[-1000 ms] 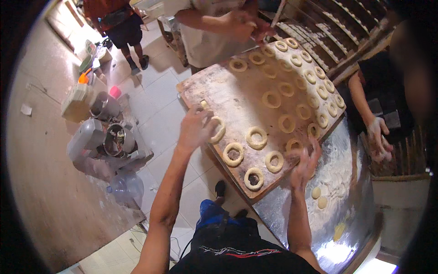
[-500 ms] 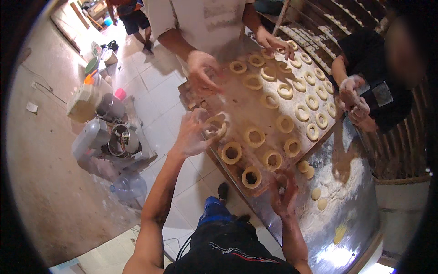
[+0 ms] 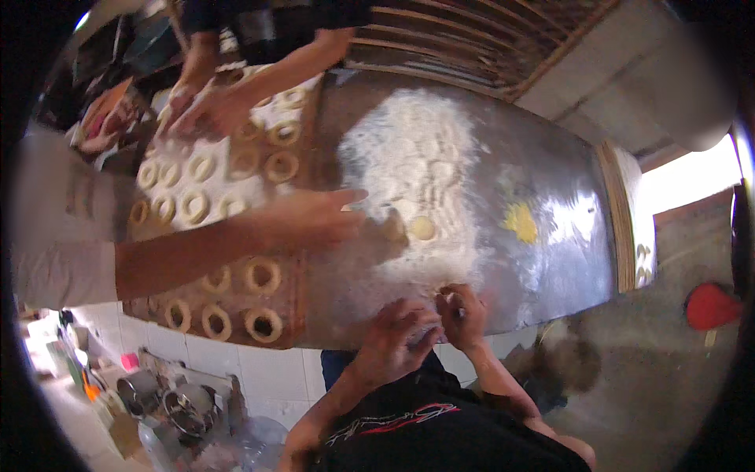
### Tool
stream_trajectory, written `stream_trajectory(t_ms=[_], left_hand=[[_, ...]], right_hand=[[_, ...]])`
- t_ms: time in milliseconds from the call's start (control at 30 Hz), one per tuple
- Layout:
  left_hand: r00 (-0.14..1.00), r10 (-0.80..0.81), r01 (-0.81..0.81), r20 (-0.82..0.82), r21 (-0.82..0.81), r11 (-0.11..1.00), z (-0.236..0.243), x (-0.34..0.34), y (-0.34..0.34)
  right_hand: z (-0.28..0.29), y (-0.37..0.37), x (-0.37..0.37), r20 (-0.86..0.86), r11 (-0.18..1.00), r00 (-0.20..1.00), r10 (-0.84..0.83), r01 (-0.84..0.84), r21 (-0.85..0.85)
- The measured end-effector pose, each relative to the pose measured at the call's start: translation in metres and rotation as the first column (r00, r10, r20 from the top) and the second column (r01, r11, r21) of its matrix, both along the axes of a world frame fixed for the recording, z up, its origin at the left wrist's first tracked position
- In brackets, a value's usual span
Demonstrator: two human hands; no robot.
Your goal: The person shapes dough pieces into rings by hand on a floured metal table. They repeatedly pick up dough, roll it, and form a hole in the center, then place the rings onto a wooden board. Other workers are visible nearby performing similar tasks.
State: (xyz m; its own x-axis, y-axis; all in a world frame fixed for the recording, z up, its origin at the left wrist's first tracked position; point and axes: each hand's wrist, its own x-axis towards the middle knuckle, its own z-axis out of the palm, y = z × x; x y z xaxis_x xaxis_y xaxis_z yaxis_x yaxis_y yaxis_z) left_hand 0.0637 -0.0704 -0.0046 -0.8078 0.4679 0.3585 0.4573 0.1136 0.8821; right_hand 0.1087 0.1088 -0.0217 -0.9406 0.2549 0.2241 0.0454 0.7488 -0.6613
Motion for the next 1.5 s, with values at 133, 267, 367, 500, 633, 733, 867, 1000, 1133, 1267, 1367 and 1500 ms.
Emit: stream_trajectory(t_ms=[133, 267, 367, 500, 633, 733, 867, 1000, 1133, 1267, 1367, 1500], left_hand=[[0.993, 0.053, -0.079, -0.110, -0.250, 0.965, 0.001, -0.032, 0.061], [0.908, 0.215, -0.390, -0.359, -0.540, 0.746, -0.021, -0.075, 0.087], [0.840, 0.248, -0.536, -0.483, -0.668, 0.517, -0.033, -0.088, 0.109], [0.848, 0.266, -0.530, -0.458, -0.744, 0.407, -0.026, -0.089, 0.130], [0.716, 0.547, -0.395, 0.433, -0.395, 0.830, -0.005, -0.068, 0.142], [0.764, 0.413, -0.450, 0.496, -0.050, 0.892, 0.008, -0.039, 0.148], [0.763, 0.334, -0.432, 0.554, 0.053, 0.900, 0.020, -0.023, 0.144], [0.774, 0.328, -0.435, 0.542, 0.078, 0.897, 0.022, -0.033, 0.132], [0.839, 0.269, -0.262, 0.472, -0.083, 0.962, 0.026, -0.045, 0.105], [0.887, 0.172, -0.135, 0.429, -0.115, 0.984, 0.030, -0.059, 0.084], [0.934, 0.236, -0.180, 0.269, -0.216, 0.960, 0.022, -0.074, 0.092], [0.967, 0.075, 0.006, 0.244, -0.313, 0.950, 0.018, -0.082, 0.090]], right_hand=[[-0.006, 0.073, 0.045, -0.143, 0.983, 0.973, -0.182, 0.180, -0.029], [-0.015, 0.118, 0.074, -0.100, 0.920, 0.936, -0.337, 0.305, -0.248], [-0.022, 0.143, 0.081, -0.111, 0.903, 0.944, -0.309, 0.255, -0.347], [-0.015, 0.160, 0.072, -0.132, 0.899, 0.975, -0.181, 0.110, -0.423], [0.007, 0.153, 0.025, 0.046, 0.763, 0.998, -0.037, 0.057, -0.644], [0.024, 0.141, -0.023, 0.008, 0.504, 0.979, 0.206, -0.099, -0.858], [0.033, 0.120, -0.046, -0.058, 0.354, 0.935, 0.351, -0.189, -0.916], [0.029, 0.099, -0.047, 0.136, 0.466, 0.918, 0.372, -0.058, -0.883], [0.025, 0.090, -0.062, -0.040, 0.427, 0.869, 0.494, -0.282, -0.859], [0.028, 0.082, -0.072, 0.057, 0.399, 0.809, 0.585, -0.227, -0.888], [0.033, 0.065, -0.073, -0.045, 0.862, 0.865, 0.500, -0.502, -0.072], [0.038, 0.062, -0.085, 0.119, 0.971, 0.977, 0.175, -0.152, -0.184]])
